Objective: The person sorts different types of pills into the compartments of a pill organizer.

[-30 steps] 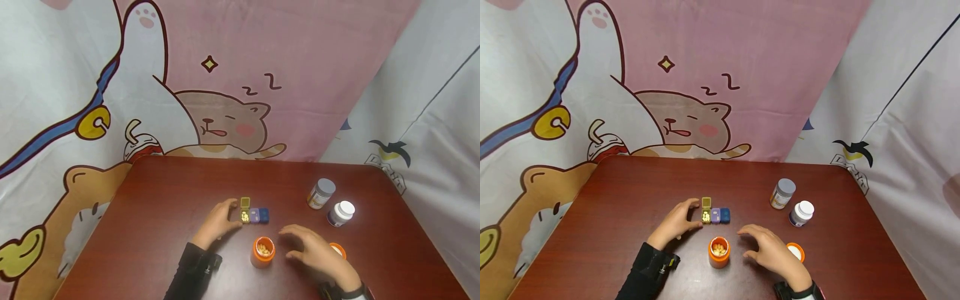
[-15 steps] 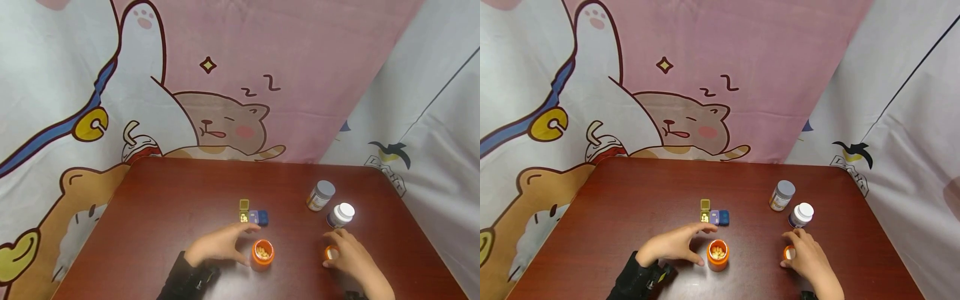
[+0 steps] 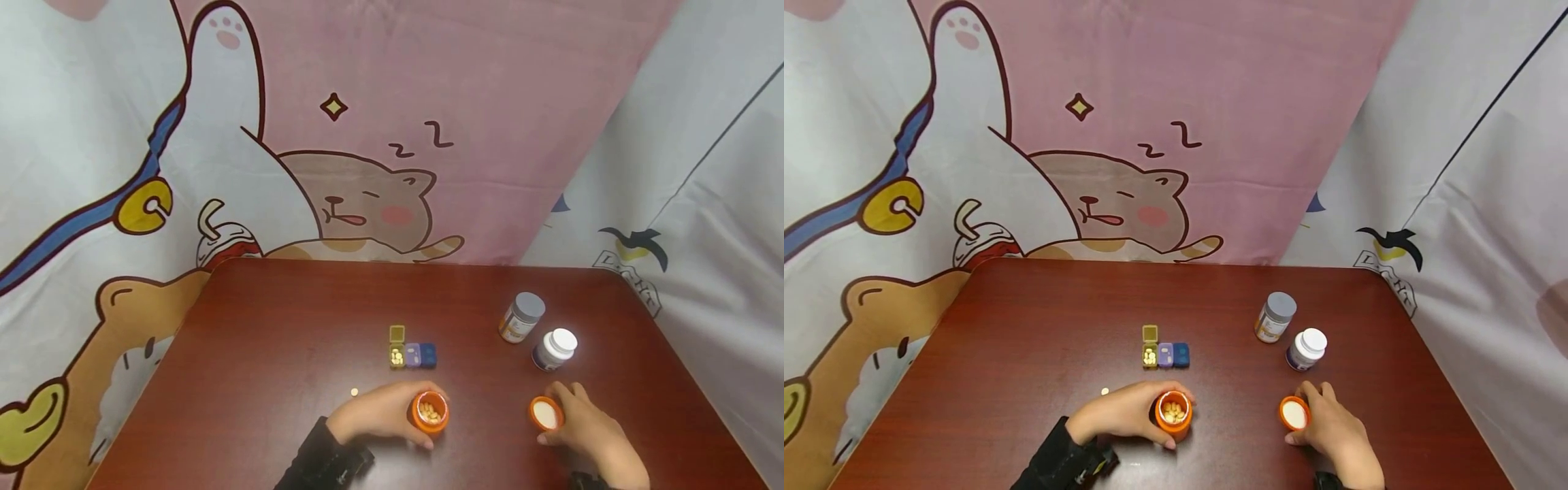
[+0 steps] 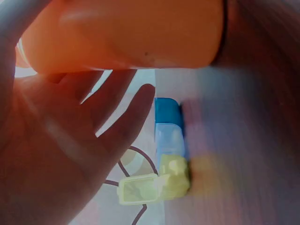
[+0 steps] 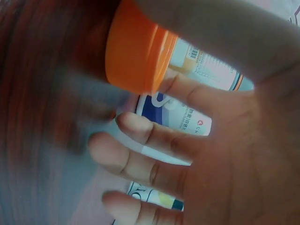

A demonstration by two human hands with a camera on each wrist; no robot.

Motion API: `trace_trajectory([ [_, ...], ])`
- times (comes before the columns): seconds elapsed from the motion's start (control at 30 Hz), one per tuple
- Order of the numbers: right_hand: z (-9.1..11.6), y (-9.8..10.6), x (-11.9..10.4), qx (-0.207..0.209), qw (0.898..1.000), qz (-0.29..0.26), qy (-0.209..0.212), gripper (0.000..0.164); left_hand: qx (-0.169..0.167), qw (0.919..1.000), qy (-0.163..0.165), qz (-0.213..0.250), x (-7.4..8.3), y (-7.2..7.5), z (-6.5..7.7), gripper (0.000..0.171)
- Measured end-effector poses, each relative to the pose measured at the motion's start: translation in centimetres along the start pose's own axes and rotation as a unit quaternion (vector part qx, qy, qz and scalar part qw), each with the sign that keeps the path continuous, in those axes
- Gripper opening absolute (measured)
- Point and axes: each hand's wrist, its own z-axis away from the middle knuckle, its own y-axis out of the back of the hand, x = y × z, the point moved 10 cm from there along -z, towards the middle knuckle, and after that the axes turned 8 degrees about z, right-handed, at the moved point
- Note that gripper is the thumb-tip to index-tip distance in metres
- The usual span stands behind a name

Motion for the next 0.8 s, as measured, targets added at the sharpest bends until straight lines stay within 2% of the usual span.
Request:
trace_trajectory([
  [0.17,-0.6,0.8,-1.9,0.065,0.996,0.004,0.055,0.057,0.007,0.9999,0.006,0.003,-0.4,0.1,-0.1,0.055],
  [0.23,-0.7,1.4,-2.8,0.105,0.991,0.001,0.086,0.051,0.01,0.9999,0.007,0.006,-0.4,0.1,-0.2,0.055],
  [0.3,-0.6,2.1,-4.0,0.144,0.982,-0.026,0.123,0.05,0.011,0.9999,0.007,0.009,-0.5,0.1,-0.2,0.055],
  [0.4,0.0,3.1,-6.4,0.181,0.96,-0.094,0.191,0.054,0.012,0.9998,0.008,0.014,-0.5,0.1,-0.2,0.055],
  [0.53,1.1,4.5,-10.5,0.169,0.931,-0.175,0.271,0.057,0.011,0.9997,0.006,0.02,-0.5,0.1,-0.2,0.055],
  [0.63,2.4,6.4,-13.4,0.178,0.905,-0.222,0.317,0.053,0.011,0.9995,0.0,0.028,-0.5,0.1,-0.3,0.055],
  [0.7,3.2,7.6,-15.1,0.186,0.882,-0.26,0.346,0.05,0.012,0.9994,-0.003,0.033,-0.5,0.0,-0.3,0.054],
  [0.8,3.8,8.1,-16.9,0.178,0.855,-0.299,0.385,0.047,0.008,0.9987,0.004,0.049,-0.7,-0.1,-0.3,0.054],
])
